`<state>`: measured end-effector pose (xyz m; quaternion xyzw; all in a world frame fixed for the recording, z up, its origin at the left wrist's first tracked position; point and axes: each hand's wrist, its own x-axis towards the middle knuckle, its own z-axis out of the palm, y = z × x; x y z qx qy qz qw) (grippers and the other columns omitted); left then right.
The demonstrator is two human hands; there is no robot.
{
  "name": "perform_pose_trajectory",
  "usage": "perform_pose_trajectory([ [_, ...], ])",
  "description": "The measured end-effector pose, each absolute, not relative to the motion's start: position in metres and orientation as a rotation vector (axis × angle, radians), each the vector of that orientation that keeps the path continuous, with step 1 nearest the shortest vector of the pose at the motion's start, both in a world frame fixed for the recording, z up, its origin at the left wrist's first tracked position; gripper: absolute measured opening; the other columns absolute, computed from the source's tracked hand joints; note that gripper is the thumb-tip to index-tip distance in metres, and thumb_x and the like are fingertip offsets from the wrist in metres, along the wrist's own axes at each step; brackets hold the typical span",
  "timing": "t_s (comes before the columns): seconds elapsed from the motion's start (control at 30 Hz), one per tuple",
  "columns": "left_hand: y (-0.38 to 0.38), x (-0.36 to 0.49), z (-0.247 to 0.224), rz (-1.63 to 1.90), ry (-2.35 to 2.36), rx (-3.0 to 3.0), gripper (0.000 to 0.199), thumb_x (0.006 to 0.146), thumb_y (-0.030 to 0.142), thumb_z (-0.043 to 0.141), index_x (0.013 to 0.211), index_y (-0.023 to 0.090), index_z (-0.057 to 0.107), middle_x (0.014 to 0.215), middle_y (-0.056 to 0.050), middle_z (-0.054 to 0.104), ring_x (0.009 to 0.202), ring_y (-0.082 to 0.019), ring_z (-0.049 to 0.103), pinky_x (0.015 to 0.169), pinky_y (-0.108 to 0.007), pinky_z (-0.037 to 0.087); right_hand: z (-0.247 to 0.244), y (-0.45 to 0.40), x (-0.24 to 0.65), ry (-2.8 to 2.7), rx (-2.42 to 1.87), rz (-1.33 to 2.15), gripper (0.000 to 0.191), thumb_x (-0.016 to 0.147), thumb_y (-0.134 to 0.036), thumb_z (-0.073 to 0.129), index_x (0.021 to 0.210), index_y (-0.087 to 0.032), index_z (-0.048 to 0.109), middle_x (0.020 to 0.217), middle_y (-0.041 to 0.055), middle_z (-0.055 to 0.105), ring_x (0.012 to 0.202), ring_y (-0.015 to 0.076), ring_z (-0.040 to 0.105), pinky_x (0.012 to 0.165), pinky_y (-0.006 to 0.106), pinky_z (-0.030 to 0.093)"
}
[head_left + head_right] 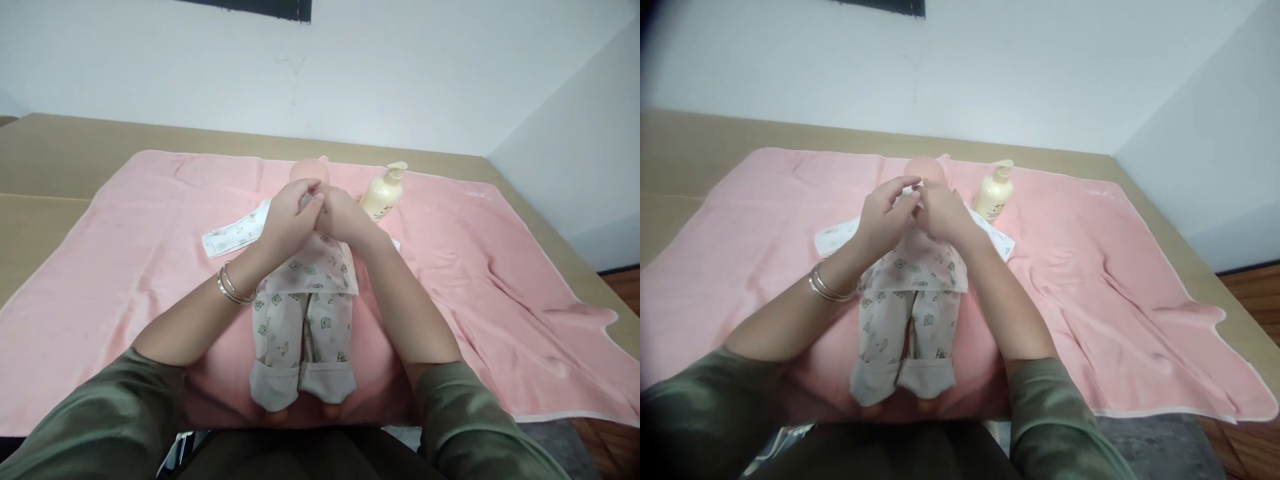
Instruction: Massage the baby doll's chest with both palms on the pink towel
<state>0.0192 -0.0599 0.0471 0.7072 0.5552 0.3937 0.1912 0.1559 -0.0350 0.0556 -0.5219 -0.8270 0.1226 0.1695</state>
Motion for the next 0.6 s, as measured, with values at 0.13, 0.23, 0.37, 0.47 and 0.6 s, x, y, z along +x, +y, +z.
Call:
perform_pose_trajectory([
  [0.13,-0.062,0.043,0.052,1.138,1.432,1.833,0.048,0.107,0.034,0.029,0.146,0.025,0.055,0.151,-0.007,0.062,0.141,-0.022,0.058,0.112,-0.037,0.053,0.089,-0.035,0.199,-2.213,-1.49,0.251,0.055,0.108,-0.036,0.033,0.158,-0.022,0.05,0.165,0.0088,0.05,0.154,0.0327,0.045,0.123,0.054,0.04],
  [0.23,-0.043,0.067,0.061,1.081,1.233,1.403,0.048,0.11,0.038,0.025,0.144,0.022,0.056,0.138,-0.012,0.069,0.132,-0.026,0.066,0.107,-0.043,0.057,0.094,-0.024,0.228,-2.054,-1.535,0.072,0.061,0.109,-0.042,0.023,0.163,-0.018,0.042,0.17,0.0114,0.041,0.16,0.0367,0.034,0.126,0.064,0.031],
  [0.37,-0.008,0.096,0.074,1.155,0.806,0.806,0.045,0.11,0.042,0.032,0.139,0.016,0.056,0.134,-0.014,0.069,0.136,-0.029,0.064,0.113,-0.044,0.054,0.077,-0.002,0.249,-1.963,-1.475,0.048,0.065,0.106,-0.053,0.033,0.164,-0.023,0.038,0.178,0.0076,0.027,0.165,0.0379,0.02,0.131,0.064,0.025],
  [0.47,0.009,0.111,0.081,1.243,0.545,0.534,0.045,0.11,0.043,0.032,0.142,0.019,0.053,0.144,-0.012,0.063,0.146,-0.03,0.056,0.118,-0.044,0.049,0.065,0.011,0.249,-1.953,-1.506,0.085,0.072,0.102,-0.059,0.044,0.165,-0.025,0.037,0.18,0.0066,0.02,0.168,0.0371,0.011,0.135,0.062,0.018],
  [0.6,0.015,0.121,0.09,1.131,0.47,0.381,0.053,0.109,0.049,0.034,0.15,0.018,0.048,0.151,-0.013,0.059,0.149,-0.034,0.053,0.12,-0.05,0.047,0.059,0.018,0.241,-1.989,-1.578,0.08,0.072,0.104,-0.06,0.037,0.163,-0.019,0.037,0.178,0.012,0.025,0.168,0.0377,0.009,0.134,0.07,0.005],
])
